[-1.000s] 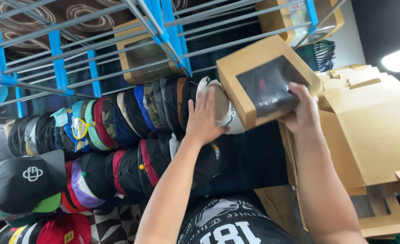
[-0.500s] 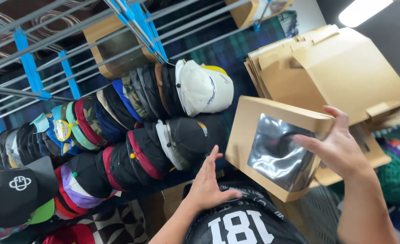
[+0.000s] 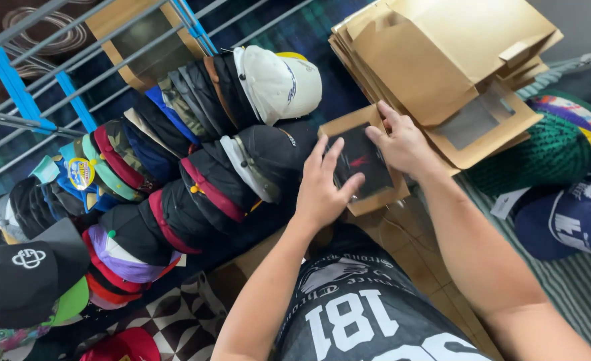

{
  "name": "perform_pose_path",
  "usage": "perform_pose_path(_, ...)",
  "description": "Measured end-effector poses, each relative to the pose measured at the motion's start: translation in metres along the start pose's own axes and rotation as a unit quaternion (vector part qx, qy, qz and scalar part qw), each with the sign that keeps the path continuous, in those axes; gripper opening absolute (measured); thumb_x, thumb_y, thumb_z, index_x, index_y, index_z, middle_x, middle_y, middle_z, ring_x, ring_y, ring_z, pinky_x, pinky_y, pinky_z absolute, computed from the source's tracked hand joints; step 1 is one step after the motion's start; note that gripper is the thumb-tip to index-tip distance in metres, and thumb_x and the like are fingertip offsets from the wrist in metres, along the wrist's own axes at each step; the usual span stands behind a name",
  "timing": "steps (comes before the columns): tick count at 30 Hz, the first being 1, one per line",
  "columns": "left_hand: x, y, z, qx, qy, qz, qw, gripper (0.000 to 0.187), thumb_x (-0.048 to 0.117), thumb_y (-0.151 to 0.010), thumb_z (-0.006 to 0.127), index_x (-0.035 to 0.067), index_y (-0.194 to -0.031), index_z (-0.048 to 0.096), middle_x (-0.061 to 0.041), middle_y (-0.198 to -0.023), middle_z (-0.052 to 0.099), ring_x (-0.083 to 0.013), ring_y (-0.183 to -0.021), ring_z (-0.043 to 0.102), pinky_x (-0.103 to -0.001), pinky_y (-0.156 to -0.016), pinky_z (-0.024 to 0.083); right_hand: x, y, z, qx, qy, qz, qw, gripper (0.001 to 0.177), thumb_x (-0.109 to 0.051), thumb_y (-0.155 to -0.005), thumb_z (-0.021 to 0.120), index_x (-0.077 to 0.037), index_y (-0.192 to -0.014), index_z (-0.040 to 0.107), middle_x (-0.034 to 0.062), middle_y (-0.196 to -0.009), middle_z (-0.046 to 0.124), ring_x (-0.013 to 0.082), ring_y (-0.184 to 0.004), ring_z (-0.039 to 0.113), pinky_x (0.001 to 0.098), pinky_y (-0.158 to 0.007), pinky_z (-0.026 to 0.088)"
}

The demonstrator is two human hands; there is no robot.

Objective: The person takes baseball caps from a storage rack, assembles cardboard display boxes by hand, and places the hats inside them.

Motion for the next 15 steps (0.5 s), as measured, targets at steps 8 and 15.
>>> perform_pose_path(8, 0.013, -0.051, 0.024, -0.127, -0.127, -0.222, 0.958, 0.115, 0.069, -0.067, 0.078, 0.023, -0.159, 0.028, -0.023, -0.154, 0.028, -0.0495, -0.127, 0.054, -0.059, -0.097, 0.053, 0.065, -0.007, 0.022, -0.049, -0.390, -0.001, 0.919, 0.050, 0.000, -0.096, 0.065, -0.017, -0.143, 0.061, 0.0027, -0.092, 0.065, 0.0132, -0.074, 0.067, 0.0336, -0.062, 0.067)
perform_pose_path(15, 0.029, -0.063, 0.045, -0.181, -0.190, -0.295, 0.919, 0.122, 0.061, -0.062, 0.080, 0.021, -0.162, 0.021, -0.023, -0.159, 0.016, -0.0508, -0.133, 0.042, -0.060, -0.095, 0.051, 0.057, 0.003, 0.014, -0.077, -0.453, -0.014, 0.888, 0.073, 0.004, -0.078, 0.079, -0.014, -0.146, 0.058, 0.0115, -0.120, 0.060, 0.0177, -0.087, 0.069, 0.0406, -0.068, 0.068)
Point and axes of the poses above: each hand's wrist, its own y-axis away from the middle knuckle, its own z-axis out of the palm, x = y × z, the point moved 8 cm from there along -y, towards the middle knuckle
